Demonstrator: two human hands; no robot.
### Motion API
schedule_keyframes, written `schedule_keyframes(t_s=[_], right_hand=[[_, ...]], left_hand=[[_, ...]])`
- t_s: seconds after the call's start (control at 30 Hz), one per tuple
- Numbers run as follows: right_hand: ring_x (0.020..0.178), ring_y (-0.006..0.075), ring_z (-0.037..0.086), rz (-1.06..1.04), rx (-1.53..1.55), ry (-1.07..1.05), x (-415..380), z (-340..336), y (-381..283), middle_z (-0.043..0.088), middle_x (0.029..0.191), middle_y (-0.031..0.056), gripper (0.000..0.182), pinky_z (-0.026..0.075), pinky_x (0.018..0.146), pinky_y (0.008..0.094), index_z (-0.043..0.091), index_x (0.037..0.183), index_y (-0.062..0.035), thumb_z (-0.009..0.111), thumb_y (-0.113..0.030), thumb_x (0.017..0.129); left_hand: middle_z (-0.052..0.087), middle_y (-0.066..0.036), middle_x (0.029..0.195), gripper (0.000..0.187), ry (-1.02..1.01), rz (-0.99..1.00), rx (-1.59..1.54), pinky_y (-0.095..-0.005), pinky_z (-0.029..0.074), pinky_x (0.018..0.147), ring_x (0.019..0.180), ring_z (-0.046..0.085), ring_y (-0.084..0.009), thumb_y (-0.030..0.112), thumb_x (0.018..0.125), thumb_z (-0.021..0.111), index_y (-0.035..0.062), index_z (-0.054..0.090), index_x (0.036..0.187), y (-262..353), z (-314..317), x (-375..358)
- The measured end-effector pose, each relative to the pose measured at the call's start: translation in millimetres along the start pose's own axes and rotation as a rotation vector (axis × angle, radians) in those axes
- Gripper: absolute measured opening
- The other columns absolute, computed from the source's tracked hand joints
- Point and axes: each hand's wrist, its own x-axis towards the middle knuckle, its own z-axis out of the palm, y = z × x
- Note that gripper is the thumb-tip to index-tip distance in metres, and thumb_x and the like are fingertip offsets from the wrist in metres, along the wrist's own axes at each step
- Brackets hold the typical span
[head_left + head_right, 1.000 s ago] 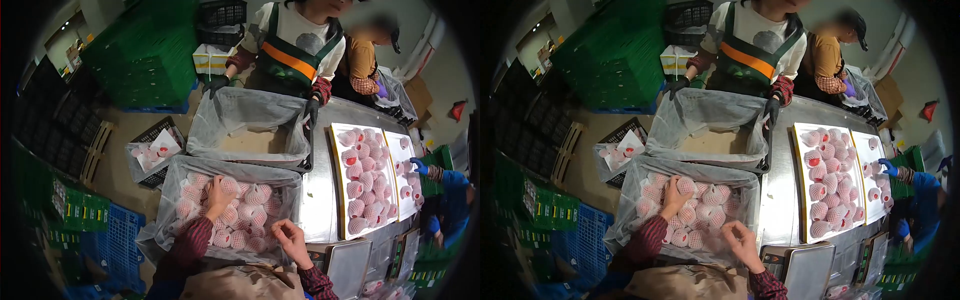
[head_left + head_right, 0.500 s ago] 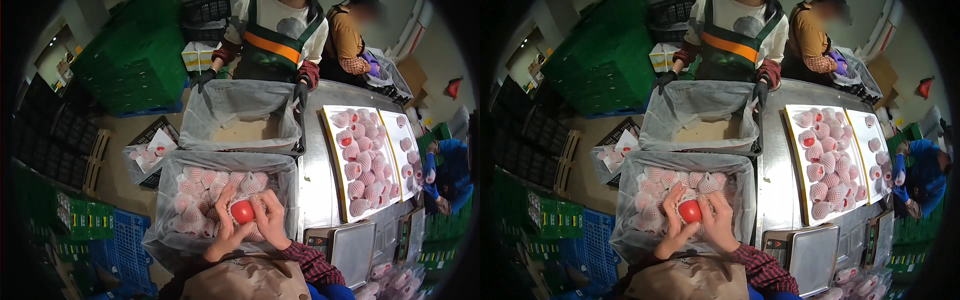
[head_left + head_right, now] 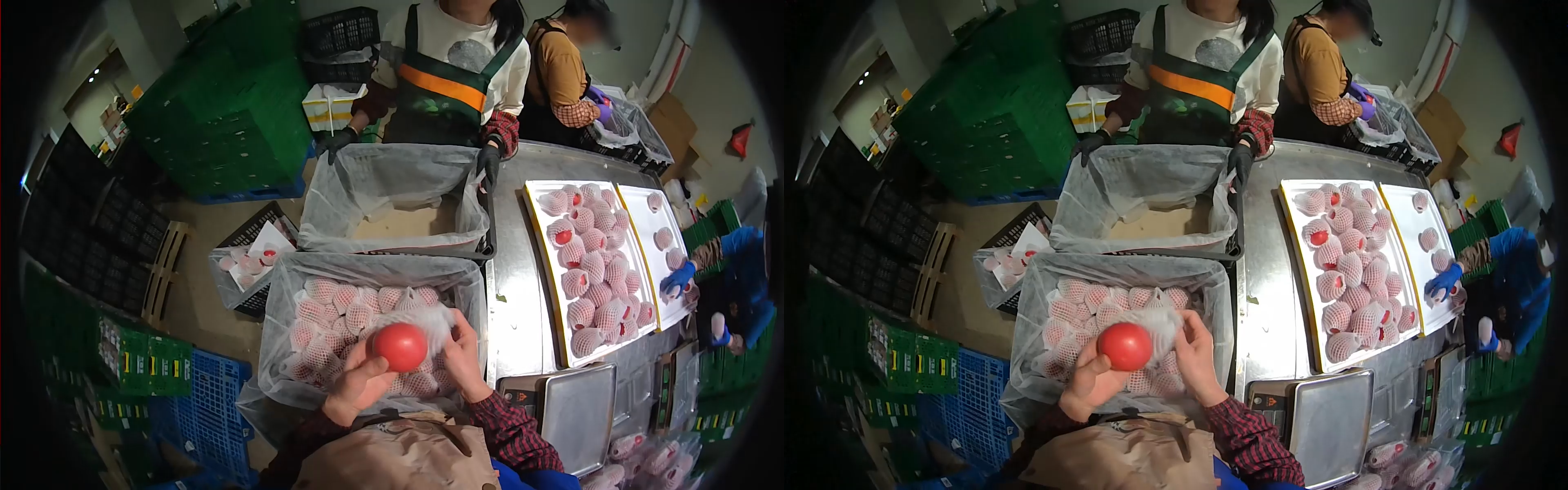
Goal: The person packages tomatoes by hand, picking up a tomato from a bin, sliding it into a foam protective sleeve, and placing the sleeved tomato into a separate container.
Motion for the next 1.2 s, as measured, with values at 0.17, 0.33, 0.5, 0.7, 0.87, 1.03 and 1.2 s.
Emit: schedule_keyframes(t_s=[0.17, 0.33, 0.5, 0.7, 0.87, 1.03, 1.2], right_hand=[[0.103, 0.0192, 0.063, 0.149, 0.262, -0.171, -21, 9, -33, 0.060, 0.119, 0.0114, 0.042, 0.055, 0.088, 0.0339, 0.043, 0.140, -0.0071, 0.059, -0.021, 0.104], [0.101, 0.0211, 0.064, 0.274, 0.664, -0.278, -25, 14, -41, 0.058, 0.125, 0.0127, 0.046, 0.054, 0.085, 0.0312, 0.040, 0.145, -0.0122, 0.054, -0.032, 0.106], [0.087, 0.0307, 0.071, 0.482, 0.646, -0.237, -24, 5, -54, 0.067, 0.108, 0.0222, 0.049, 0.058, 0.061, 0.0304, 0.052, 0.132, -0.0098, 0.036, -0.049, 0.107], [0.092, 0.0223, 0.069, 0.382, 0.650, -0.430, -16, -6, -45, 0.069, 0.105, 0.0149, 0.056, 0.057, 0.077, 0.0314, 0.057, 0.125, -0.0014, 0.027, -0.046, 0.111], [0.085, 0.0149, 0.064, 0.369, 0.493, -0.230, -19, -7, -24, 0.067, 0.096, 0.0101, 0.045, 0.053, 0.075, 0.0281, 0.061, 0.113, -0.0010, 0.035, -0.038, 0.111], [0.080, 0.0097, 0.059, 0.102, 0.109, -0.107, -20, -9, -17, 0.064, 0.095, 0.0036, 0.030, 0.050, 0.072, 0.0267, 0.062, 0.108, -0.0036, 0.040, -0.024, 0.110], [0.110, 0.0132, 0.060, 0.159, 0.227, -0.169, -13, -16, -28, 0.062, 0.119, 0.0057, 0.030, 0.050, 0.094, 0.0296, 0.064, 0.122, -0.0059, 0.043, -0.023, 0.108]], left_hand=[[0.057, -0.018, 0.138, 0.069, 0.233, 0.497, 1.092, -0.0486, 0.045, 0.108, 0.128, 0.056, -0.0316, 0.011, 0.080, 0.086, -0.0034, 0.052, 0.137, -10, 27, 16], [0.063, -0.018, 0.130, 0.046, 0.168, 0.732, 1.610, -0.0374, 0.049, 0.100, 0.119, 0.062, -0.0272, 0.008, 0.088, 0.077, -0.0028, 0.061, 0.130, -9, 43, 20], [0.068, -0.018, 0.119, 0.028, 0.463, 0.527, 1.258, -0.0362, 0.051, 0.094, 0.107, 0.067, -0.0290, 0.006, 0.097, 0.061, -0.0053, 0.064, 0.123, 9, 19, 0], [0.068, -0.020, 0.122, 0.054, 0.238, 0.465, 1.532, -0.0404, 0.053, 0.093, 0.108, 0.069, -0.0347, 0.023, 0.084, 0.082, -0.0025, 0.062, 0.128, -2, 34, -8], [0.068, -0.021, 0.123, 0.076, 0.062, 0.431, 1.592, -0.0418, 0.053, 0.097, 0.112, 0.068, -0.0358, 0.028, 0.073, 0.093, -0.0004, 0.058, 0.134, -6, 40, -4], [0.067, -0.020, 0.124, 0.077, 0.053, 0.372, 1.510, -0.0408, 0.052, 0.099, 0.115, 0.067, -0.0336, 0.024, 0.072, 0.094, -0.0013, 0.057, 0.135, -12, 41, -4], [0.060, -0.016, 0.135, 0.079, 0.086, 0.308, 0.887, -0.0398, 0.049, 0.106, 0.127, 0.059, -0.0274, 0.017, 0.077, 0.090, -0.0048, 0.048, 0.141, -20, 51, -1]])
